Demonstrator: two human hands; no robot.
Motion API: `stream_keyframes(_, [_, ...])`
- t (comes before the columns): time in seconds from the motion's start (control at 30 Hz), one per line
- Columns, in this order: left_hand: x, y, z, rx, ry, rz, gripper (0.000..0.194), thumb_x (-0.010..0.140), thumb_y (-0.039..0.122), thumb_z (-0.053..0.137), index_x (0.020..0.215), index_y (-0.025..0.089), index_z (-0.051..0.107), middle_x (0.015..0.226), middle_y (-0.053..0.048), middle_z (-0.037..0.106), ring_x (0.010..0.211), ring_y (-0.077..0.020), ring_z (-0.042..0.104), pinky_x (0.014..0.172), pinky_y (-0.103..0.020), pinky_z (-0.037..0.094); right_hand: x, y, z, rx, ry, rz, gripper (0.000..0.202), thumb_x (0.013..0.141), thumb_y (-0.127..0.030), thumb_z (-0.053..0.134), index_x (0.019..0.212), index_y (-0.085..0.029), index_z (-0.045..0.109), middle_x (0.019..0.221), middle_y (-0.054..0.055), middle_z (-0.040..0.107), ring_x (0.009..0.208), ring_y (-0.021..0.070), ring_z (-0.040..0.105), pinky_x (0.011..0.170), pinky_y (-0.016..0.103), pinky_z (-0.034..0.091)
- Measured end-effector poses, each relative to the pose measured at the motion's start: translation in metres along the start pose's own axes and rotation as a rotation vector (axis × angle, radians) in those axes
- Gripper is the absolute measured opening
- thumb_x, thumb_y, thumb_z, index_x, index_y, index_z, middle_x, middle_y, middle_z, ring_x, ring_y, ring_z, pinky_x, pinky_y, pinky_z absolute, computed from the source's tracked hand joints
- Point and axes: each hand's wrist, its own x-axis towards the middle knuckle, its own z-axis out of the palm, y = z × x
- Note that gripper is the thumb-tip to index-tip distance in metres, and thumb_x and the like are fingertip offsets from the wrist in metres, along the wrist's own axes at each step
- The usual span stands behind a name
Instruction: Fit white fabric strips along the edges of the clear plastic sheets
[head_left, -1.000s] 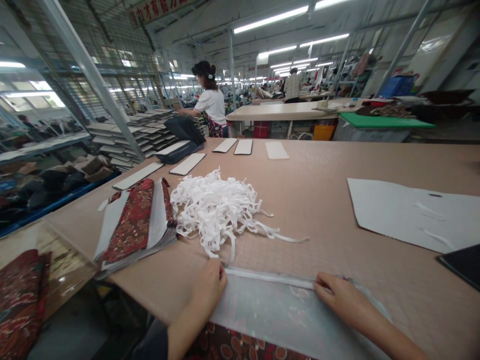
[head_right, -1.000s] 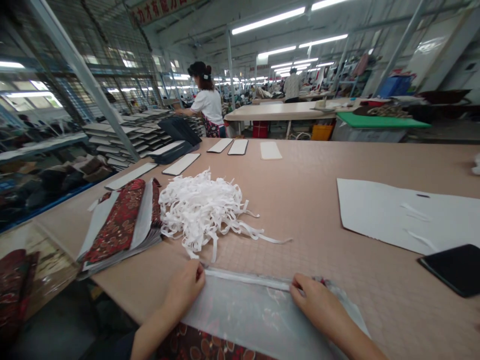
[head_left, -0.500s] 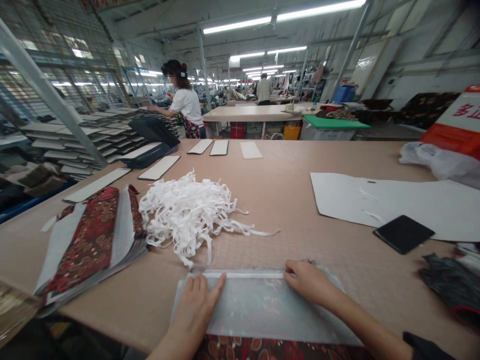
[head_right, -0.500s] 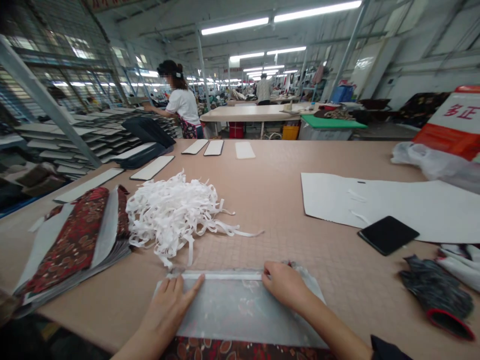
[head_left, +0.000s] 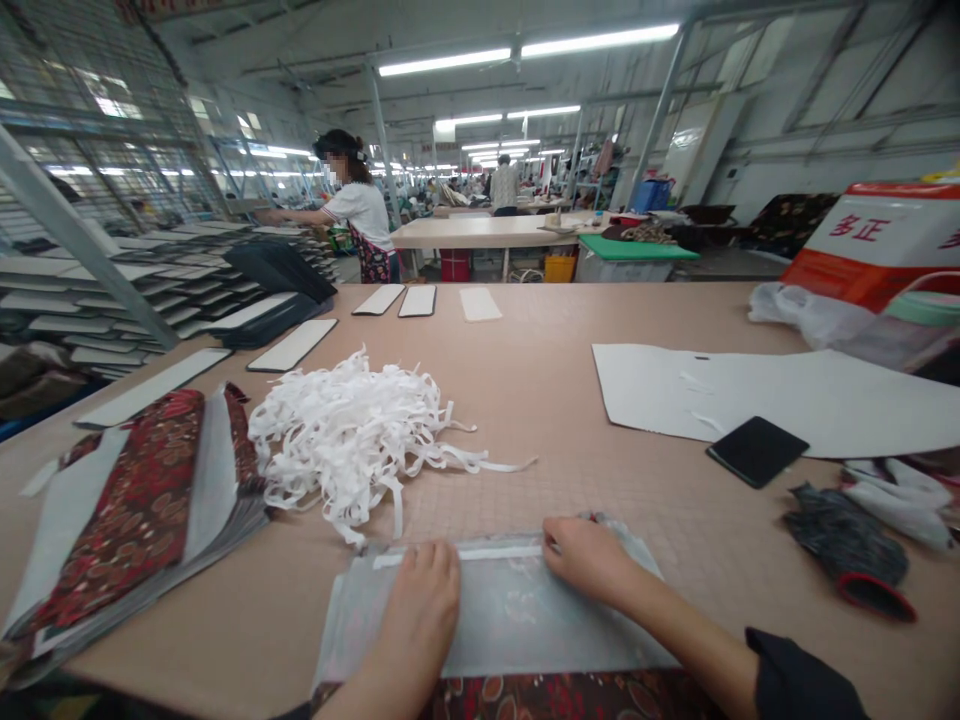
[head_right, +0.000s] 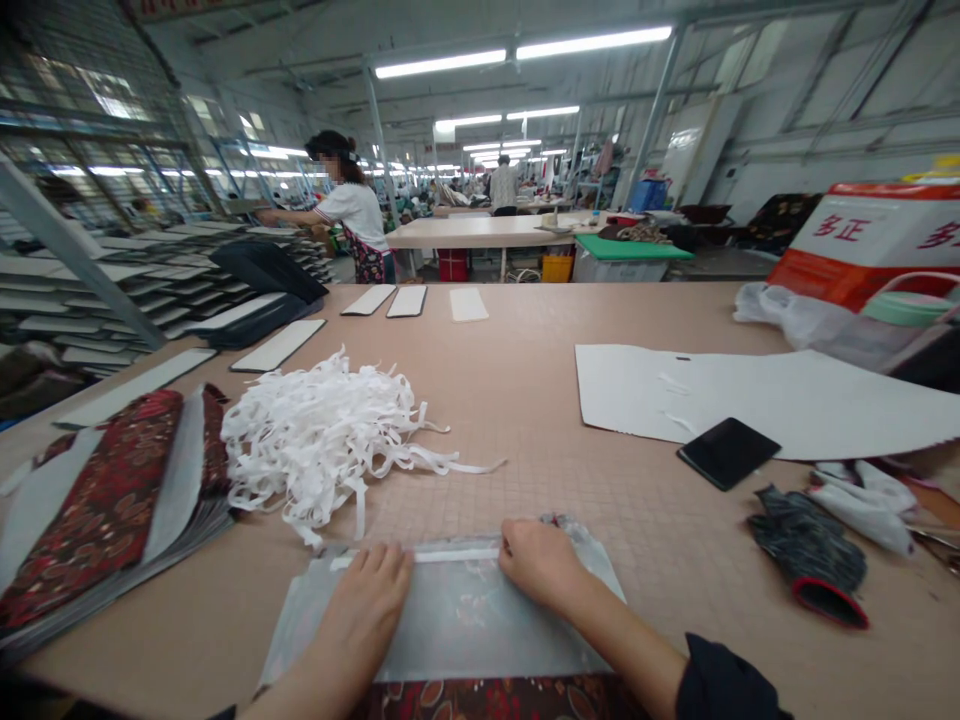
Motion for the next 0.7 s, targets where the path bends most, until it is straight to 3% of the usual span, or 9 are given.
stream_keyframes(0.1, [0.015, 0.029, 0.006, -0.068, 0.054, 0.105, 0.044, 0.080, 0.004, 0.036, 0.122, 0.015, 0.045, 0.113, -0.015, 0.054, 0.100, -0.0256, 0.050, 0.080, -0.040, 0.042, -0.002, -0.003, -0.002, -0.014, 0.013, 0.000, 0.025, 0.079, -0.023, 0.039, 0.084, -0.015, 0.063, 0.087, 0.012, 0.067, 0.080, 0.0238, 0.062, 0.063, 0.027, 0.039])
stream_keyframes(0.17, [0.020, 0.041, 0.011, -0.066, 0.057, 0.105, 0.043, 0.080, 0.006, 0.037, 0.121, 0.015, 0.046, 0.113, -0.015, 0.053, 0.099, -0.0274, 0.050, 0.076, -0.041, 0.043, -0.005, 0.000, -0.006, 0.000, 0.006, 0.009, 0.025, 0.080, -0.024, 0.040, 0.084, -0.015, 0.063, 0.086, 0.012, 0.067, 0.080, 0.0231, 0.062, 0.064, 0.027, 0.038])
stream_keyframes(0.37, [0.027, 0.043, 0.018, -0.039, 0.044, 0.117, 0.043, 0.077, 0.002, 0.037, 0.117, 0.012, 0.050, 0.118, -0.017, 0.050, 0.105, -0.0276, 0.046, 0.081, -0.041, 0.041, -0.020, 0.047, -0.015, 0.225, -0.021, 0.075, 0.022, 0.078, -0.027, 0.044, 0.078, -0.017, 0.063, 0.081, 0.007, 0.066, 0.076, 0.0182, 0.059, 0.062, 0.024, 0.036])
stream_keyframes(0.5, [0.034, 0.050, 0.023, -0.003, 0.084, 0.148, 0.039, 0.076, -0.001, 0.035, 0.106, 0.010, 0.058, 0.109, -0.016, 0.054, 0.097, -0.0261, 0.050, 0.076, -0.038, 0.043, -0.028, 0.077, -0.014, 0.317, 0.013, 0.137, 0.019, 0.078, -0.026, 0.043, 0.074, -0.017, 0.060, 0.076, 0.004, 0.065, 0.072, 0.0160, 0.057, 0.060, 0.023, 0.034])
stream_keyframes(0.6, [0.036, 0.061, 0.024, 0.058, 0.144, 0.089, 0.043, 0.074, -0.002, 0.035, 0.109, 0.012, 0.057, 0.096, -0.014, 0.057, 0.087, -0.0255, 0.052, 0.068, -0.036, 0.044, -0.030, 0.083, -0.012, 0.316, 0.045, 0.203, 0.018, 0.077, -0.025, 0.044, 0.074, -0.017, 0.059, 0.074, 0.003, 0.064, 0.070, 0.0150, 0.055, 0.058, 0.022, 0.032])
stream_keyframes(0.7, [0.037, 0.070, 0.021, 0.124, 0.179, 0.071, 0.055, 0.074, 0.000, 0.037, 0.125, 0.019, 0.043, 0.091, -0.012, 0.057, 0.081, -0.0251, 0.053, 0.064, -0.035, 0.044, -0.030, 0.082, -0.011, 0.297, 0.060, 0.255, 0.016, 0.076, -0.025, 0.045, 0.075, -0.016, 0.059, 0.074, 0.003, 0.063, 0.070, 0.0146, 0.054, 0.057, 0.022, 0.030])
